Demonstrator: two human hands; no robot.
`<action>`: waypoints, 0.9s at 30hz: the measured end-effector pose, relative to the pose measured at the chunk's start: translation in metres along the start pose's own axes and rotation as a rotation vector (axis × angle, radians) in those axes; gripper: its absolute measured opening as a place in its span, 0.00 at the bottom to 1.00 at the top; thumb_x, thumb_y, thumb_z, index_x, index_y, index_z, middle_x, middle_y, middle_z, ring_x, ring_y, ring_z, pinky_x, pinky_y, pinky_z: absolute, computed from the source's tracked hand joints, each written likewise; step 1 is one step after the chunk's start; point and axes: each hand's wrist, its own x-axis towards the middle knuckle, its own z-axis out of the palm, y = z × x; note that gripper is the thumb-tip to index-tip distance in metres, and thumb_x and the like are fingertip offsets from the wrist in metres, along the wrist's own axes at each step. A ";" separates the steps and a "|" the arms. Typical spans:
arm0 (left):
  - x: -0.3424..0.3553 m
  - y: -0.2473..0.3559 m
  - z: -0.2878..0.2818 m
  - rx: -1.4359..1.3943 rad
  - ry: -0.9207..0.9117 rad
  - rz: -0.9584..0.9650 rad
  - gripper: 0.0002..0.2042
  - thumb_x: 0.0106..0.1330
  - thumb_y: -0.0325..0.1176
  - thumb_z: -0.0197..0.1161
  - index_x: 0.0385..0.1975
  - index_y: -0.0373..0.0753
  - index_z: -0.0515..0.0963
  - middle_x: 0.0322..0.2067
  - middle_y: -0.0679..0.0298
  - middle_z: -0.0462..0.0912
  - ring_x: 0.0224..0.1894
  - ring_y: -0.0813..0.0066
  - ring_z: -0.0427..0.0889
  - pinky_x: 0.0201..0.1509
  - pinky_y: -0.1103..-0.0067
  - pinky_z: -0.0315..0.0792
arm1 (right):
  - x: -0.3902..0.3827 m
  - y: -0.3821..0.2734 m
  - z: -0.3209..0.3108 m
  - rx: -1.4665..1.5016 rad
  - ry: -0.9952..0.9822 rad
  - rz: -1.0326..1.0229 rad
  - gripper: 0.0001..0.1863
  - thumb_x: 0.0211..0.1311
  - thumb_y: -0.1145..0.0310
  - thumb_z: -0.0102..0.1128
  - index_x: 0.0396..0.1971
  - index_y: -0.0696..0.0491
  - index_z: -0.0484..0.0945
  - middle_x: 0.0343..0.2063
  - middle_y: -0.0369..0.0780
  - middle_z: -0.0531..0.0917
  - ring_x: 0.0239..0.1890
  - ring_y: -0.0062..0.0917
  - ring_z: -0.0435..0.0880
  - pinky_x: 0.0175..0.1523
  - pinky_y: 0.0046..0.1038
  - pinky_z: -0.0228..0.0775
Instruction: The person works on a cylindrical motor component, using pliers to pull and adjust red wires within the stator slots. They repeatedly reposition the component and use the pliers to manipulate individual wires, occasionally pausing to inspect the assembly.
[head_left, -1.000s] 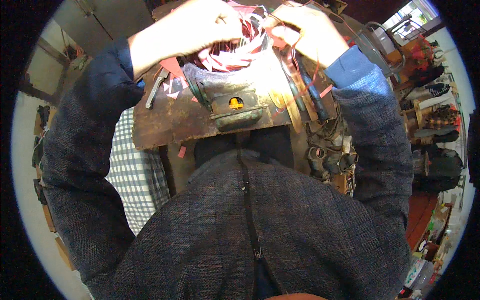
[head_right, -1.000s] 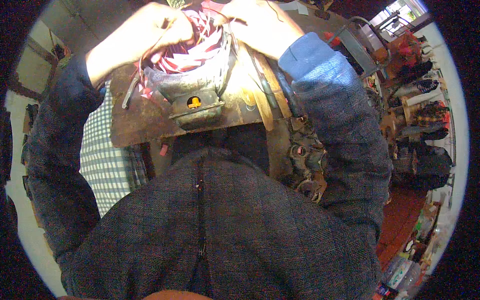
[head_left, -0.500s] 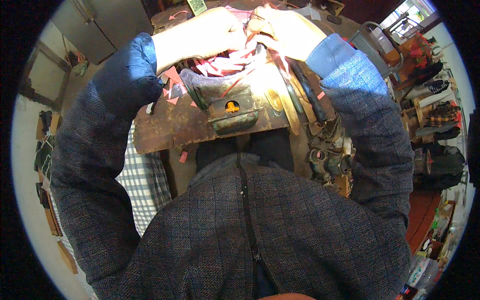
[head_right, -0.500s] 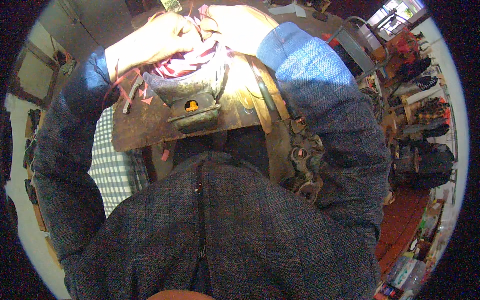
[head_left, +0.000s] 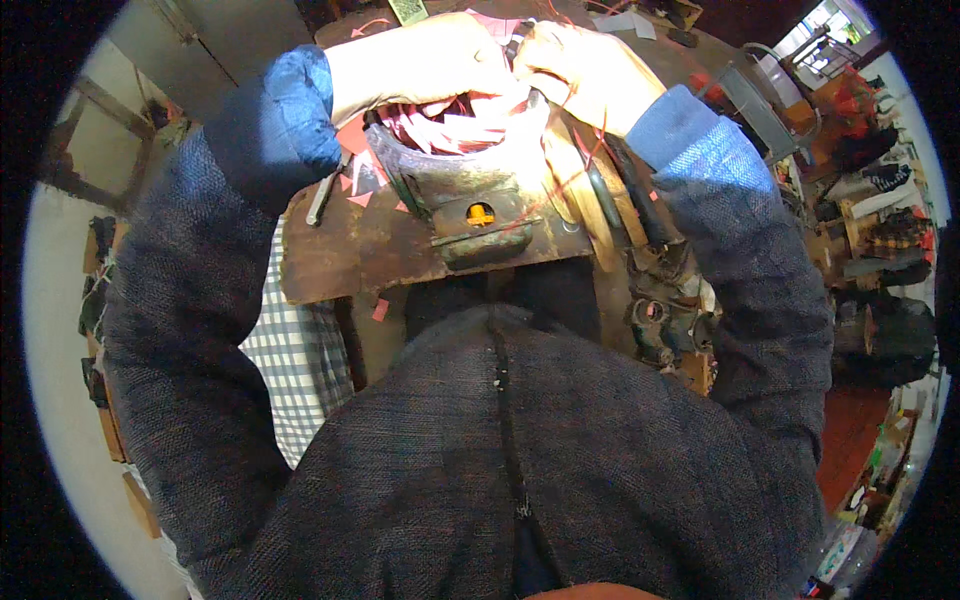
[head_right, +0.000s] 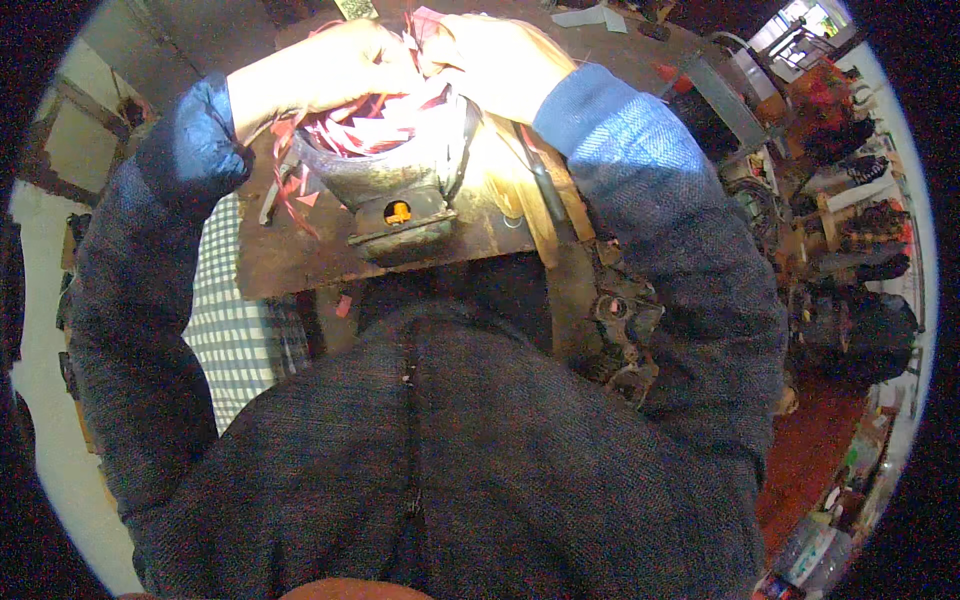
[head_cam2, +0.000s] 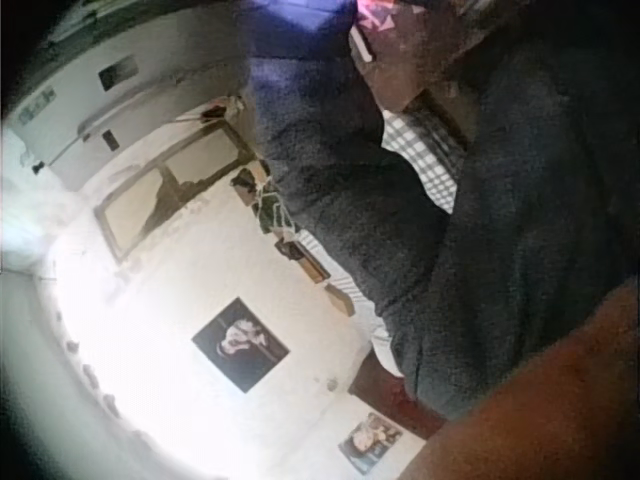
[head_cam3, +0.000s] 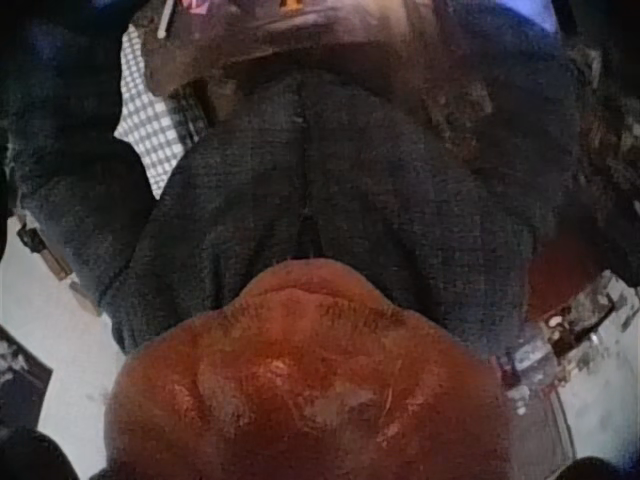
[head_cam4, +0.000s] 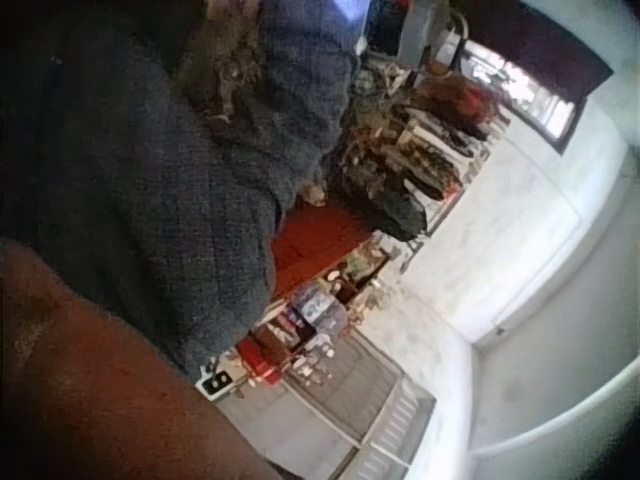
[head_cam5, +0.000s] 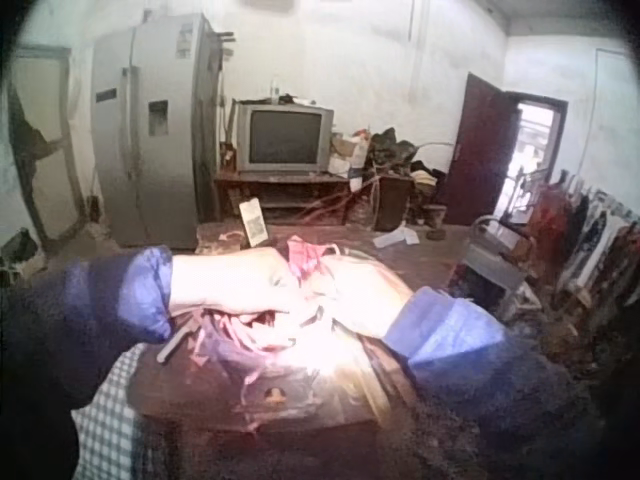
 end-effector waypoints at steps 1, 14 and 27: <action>-0.005 0.003 -0.005 -0.006 0.069 0.049 0.11 0.73 0.39 0.63 0.36 0.38 0.85 0.25 0.69 0.84 0.16 0.86 0.70 0.18 0.83 0.60 | -0.006 -0.004 -0.002 0.099 0.064 0.056 0.14 0.69 0.69 0.62 0.53 0.52 0.81 0.47 0.43 0.82 0.49 0.33 0.85 0.57 0.31 0.78; -0.078 -0.018 -0.083 -0.275 0.537 -0.103 0.29 0.76 0.37 0.61 0.69 0.24 0.62 0.36 0.58 0.87 0.26 0.79 0.85 0.23 0.86 0.69 | -0.140 -0.105 0.029 0.598 0.367 0.610 0.13 0.66 0.72 0.63 0.49 0.58 0.83 0.44 0.44 0.85 0.43 0.29 0.86 0.49 0.28 0.76; -0.190 -0.021 -0.121 0.304 1.334 0.340 0.14 0.78 0.37 0.56 0.51 0.32 0.79 0.47 0.55 0.89 0.40 0.71 0.88 0.32 0.81 0.69 | -0.168 -0.156 0.062 0.837 0.298 0.694 0.13 0.64 0.71 0.66 0.47 0.56 0.84 0.40 0.45 0.85 0.41 0.36 0.86 0.48 0.34 0.78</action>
